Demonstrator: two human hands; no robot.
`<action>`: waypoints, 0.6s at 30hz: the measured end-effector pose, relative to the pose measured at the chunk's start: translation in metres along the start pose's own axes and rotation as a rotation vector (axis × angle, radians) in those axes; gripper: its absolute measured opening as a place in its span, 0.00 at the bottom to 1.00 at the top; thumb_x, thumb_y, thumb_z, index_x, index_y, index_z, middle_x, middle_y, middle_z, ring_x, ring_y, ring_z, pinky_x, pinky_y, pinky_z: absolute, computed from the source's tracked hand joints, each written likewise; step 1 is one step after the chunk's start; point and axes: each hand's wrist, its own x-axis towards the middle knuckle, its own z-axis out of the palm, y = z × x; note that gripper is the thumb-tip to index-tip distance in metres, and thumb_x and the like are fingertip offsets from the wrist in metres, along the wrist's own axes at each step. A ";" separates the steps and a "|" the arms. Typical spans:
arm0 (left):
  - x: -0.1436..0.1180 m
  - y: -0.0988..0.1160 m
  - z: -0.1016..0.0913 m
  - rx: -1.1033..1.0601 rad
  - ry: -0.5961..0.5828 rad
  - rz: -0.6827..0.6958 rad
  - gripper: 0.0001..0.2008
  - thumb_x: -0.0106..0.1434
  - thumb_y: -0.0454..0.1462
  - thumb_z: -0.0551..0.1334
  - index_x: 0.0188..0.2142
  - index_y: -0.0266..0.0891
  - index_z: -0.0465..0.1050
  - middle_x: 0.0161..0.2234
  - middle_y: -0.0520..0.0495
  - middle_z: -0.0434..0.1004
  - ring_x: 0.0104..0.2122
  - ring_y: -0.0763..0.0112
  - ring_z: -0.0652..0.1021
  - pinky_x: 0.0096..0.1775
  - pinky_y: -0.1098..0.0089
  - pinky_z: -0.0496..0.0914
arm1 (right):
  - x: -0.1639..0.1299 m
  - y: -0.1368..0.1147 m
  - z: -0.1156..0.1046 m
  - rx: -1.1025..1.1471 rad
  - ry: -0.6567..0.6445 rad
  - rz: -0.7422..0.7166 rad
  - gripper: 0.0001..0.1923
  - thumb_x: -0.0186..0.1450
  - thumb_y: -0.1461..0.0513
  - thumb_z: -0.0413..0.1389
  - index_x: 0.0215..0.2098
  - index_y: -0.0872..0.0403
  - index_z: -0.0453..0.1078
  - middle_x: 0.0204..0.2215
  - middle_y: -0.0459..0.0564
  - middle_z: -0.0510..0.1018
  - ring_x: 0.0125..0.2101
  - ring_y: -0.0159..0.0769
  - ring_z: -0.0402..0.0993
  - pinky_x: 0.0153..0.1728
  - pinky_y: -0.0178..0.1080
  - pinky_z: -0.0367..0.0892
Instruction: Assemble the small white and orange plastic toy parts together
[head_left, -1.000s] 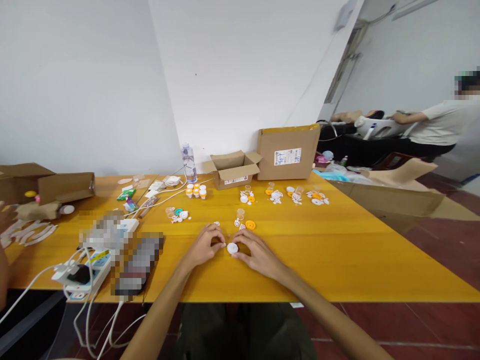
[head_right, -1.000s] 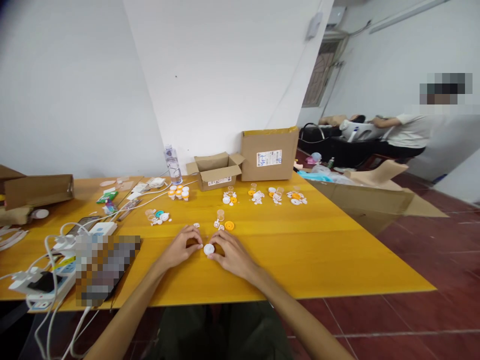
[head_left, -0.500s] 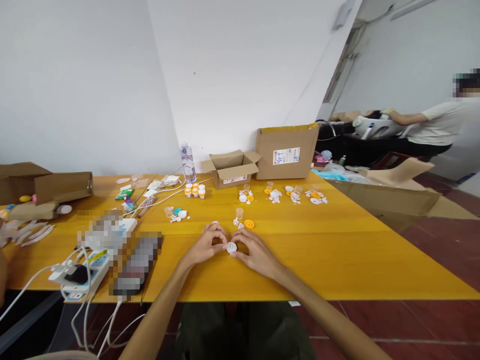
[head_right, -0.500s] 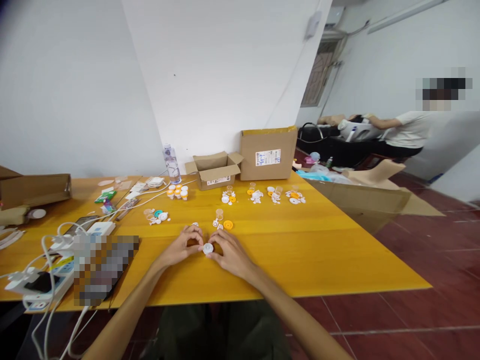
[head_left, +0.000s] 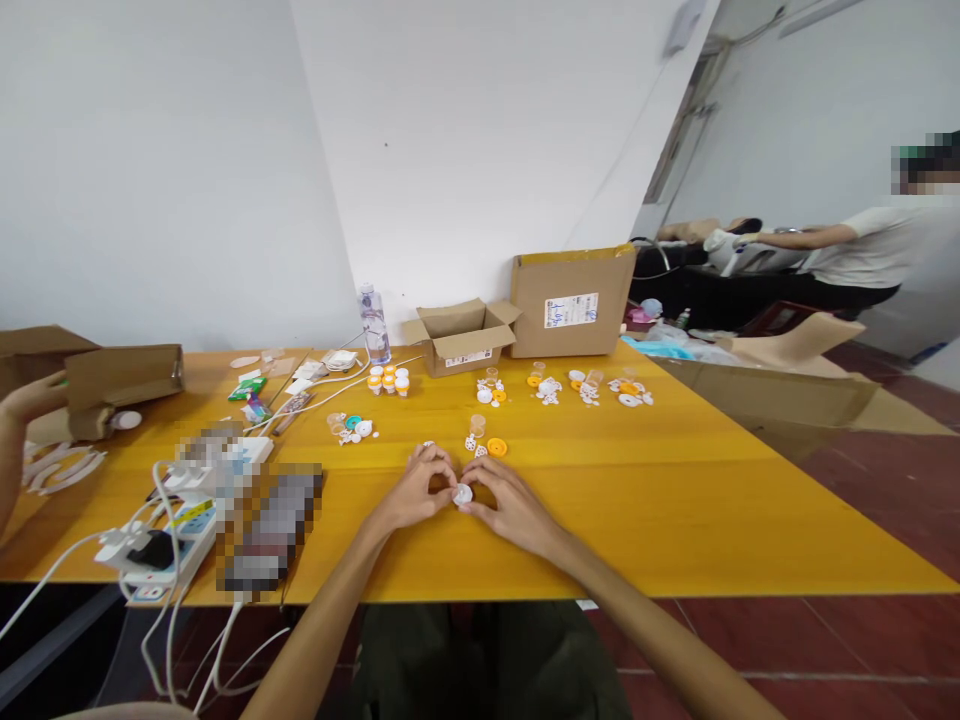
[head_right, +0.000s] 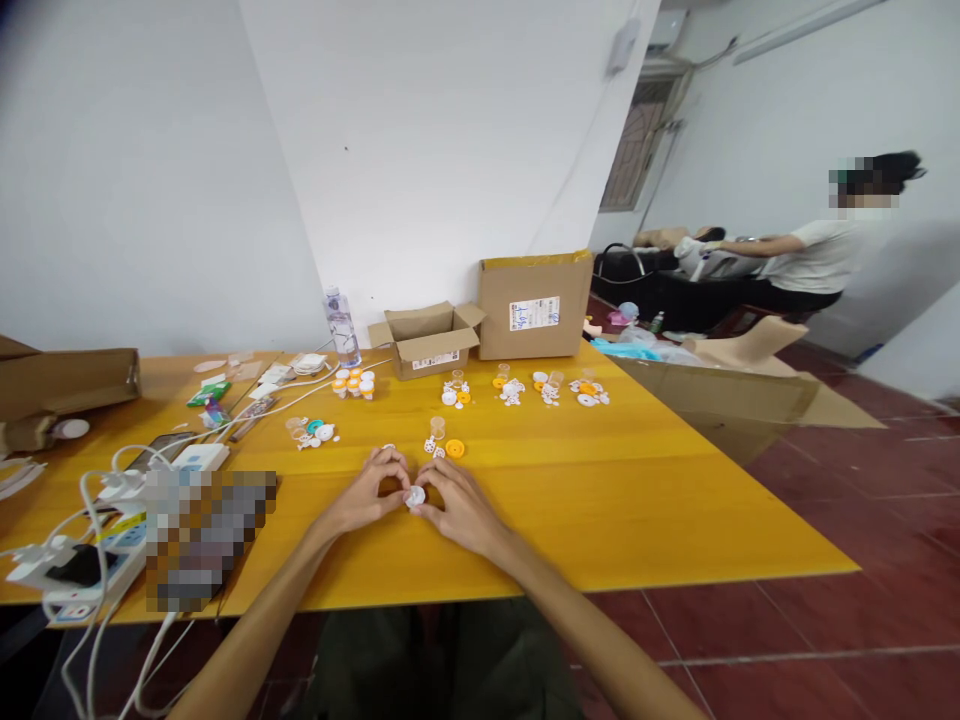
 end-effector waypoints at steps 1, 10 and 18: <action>0.000 0.000 0.000 0.001 0.000 0.004 0.04 0.61 0.36 0.63 0.29 0.42 0.73 0.38 0.48 0.70 0.44 0.64 0.69 0.52 0.60 0.63 | 0.000 0.000 0.000 -0.001 -0.003 0.004 0.06 0.62 0.65 0.60 0.38 0.50 0.69 0.40 0.49 0.76 0.43 0.39 0.73 0.46 0.42 0.68; -0.001 0.001 0.001 0.004 0.014 -0.001 0.04 0.60 0.33 0.62 0.29 0.41 0.72 0.38 0.48 0.70 0.44 0.63 0.69 0.52 0.59 0.62 | 0.000 0.000 0.000 0.002 0.012 -0.010 0.05 0.63 0.65 0.60 0.37 0.50 0.70 0.40 0.49 0.76 0.42 0.39 0.73 0.45 0.41 0.68; -0.001 0.002 0.000 0.023 0.014 0.016 0.03 0.60 0.33 0.63 0.29 0.42 0.73 0.39 0.48 0.70 0.44 0.63 0.70 0.52 0.59 0.63 | 0.000 -0.001 -0.001 -0.006 0.012 -0.024 0.05 0.63 0.64 0.60 0.38 0.50 0.70 0.40 0.49 0.76 0.42 0.39 0.73 0.45 0.42 0.68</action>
